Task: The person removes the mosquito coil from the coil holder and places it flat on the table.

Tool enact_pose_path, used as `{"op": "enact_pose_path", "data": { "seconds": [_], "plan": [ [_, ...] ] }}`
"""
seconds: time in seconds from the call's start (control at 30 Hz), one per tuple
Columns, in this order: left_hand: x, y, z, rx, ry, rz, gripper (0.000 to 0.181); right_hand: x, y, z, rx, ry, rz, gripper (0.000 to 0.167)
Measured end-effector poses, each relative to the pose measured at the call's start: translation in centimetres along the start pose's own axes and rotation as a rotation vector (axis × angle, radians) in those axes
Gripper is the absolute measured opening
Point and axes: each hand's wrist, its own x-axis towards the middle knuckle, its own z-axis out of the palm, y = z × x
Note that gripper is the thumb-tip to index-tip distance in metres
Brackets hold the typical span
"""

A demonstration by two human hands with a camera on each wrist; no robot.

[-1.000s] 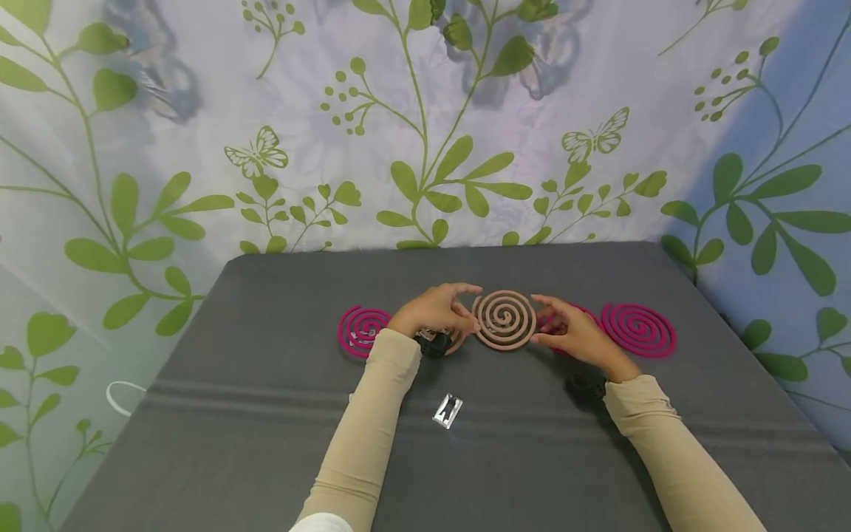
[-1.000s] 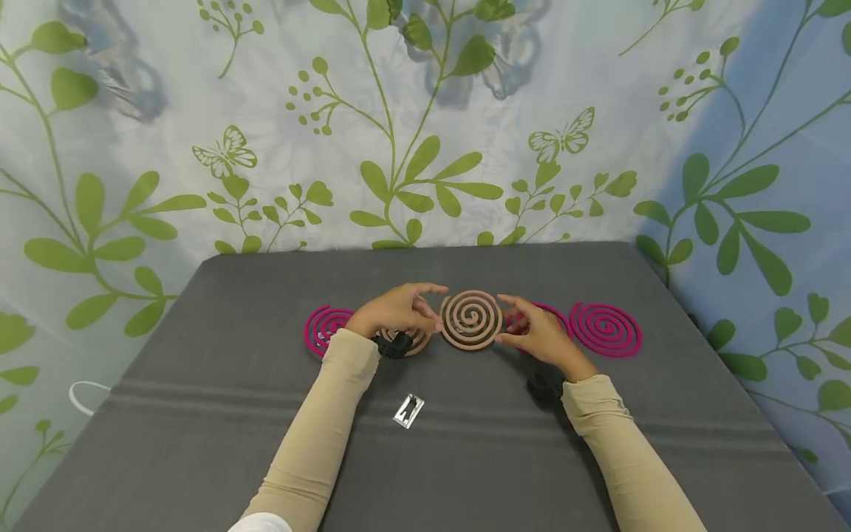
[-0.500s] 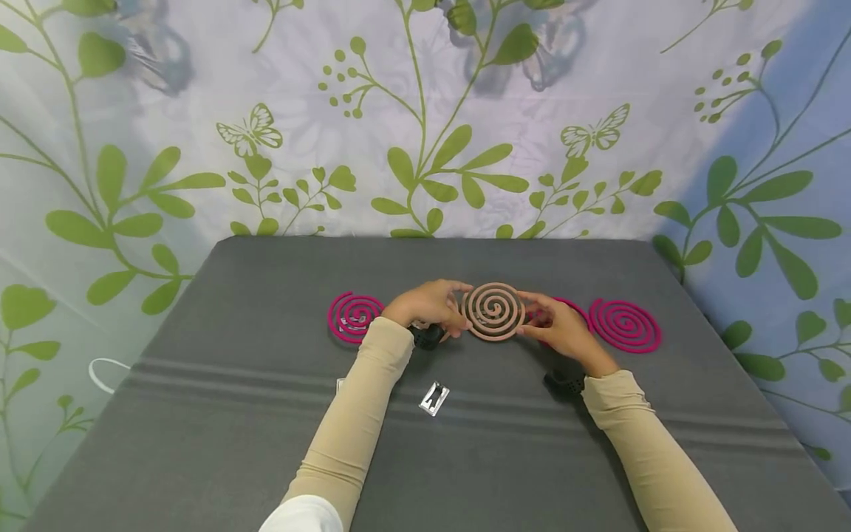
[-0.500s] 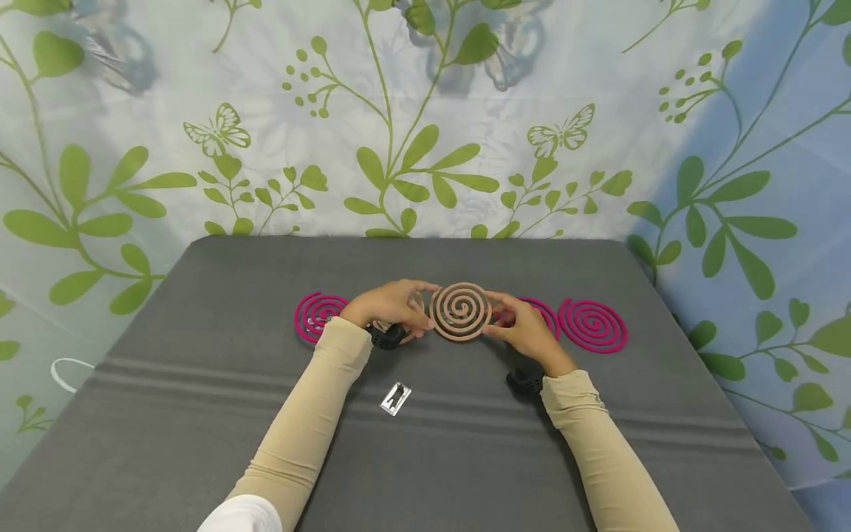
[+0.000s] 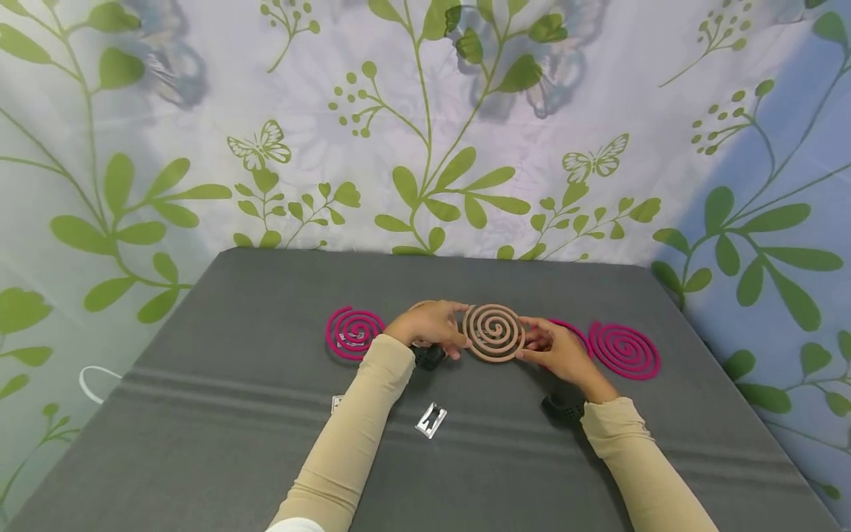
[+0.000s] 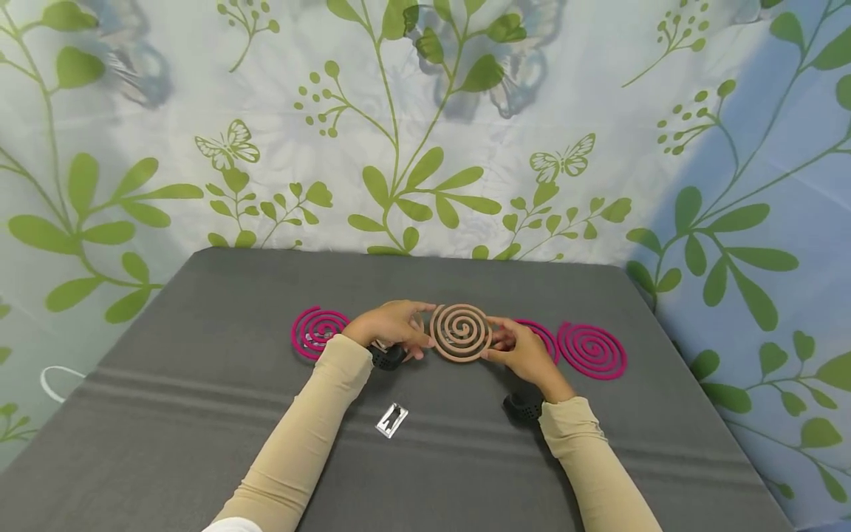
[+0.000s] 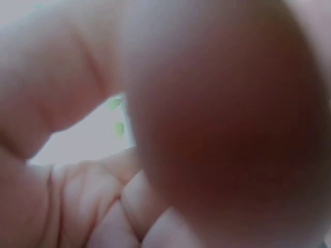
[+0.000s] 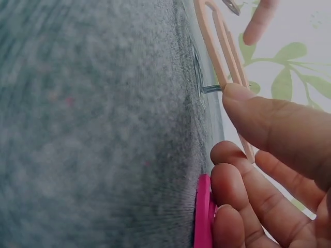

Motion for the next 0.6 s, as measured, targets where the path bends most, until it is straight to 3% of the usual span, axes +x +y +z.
{"op": "enact_pose_path", "data": {
  "seconds": [0.37, 0.6],
  "plan": [
    [0.4, -1.2, 0.3, -0.174, -0.031, 0.044, 0.075, -0.2, 0.0, 0.1, 0.042, -0.019, 0.008, 0.065],
    [0.7, -1.1, 0.3, -0.195, -0.047, 0.056, 0.073, -0.1, 0.1, -0.2, 0.068, -0.021, 0.025, 0.064]
  ]
}}
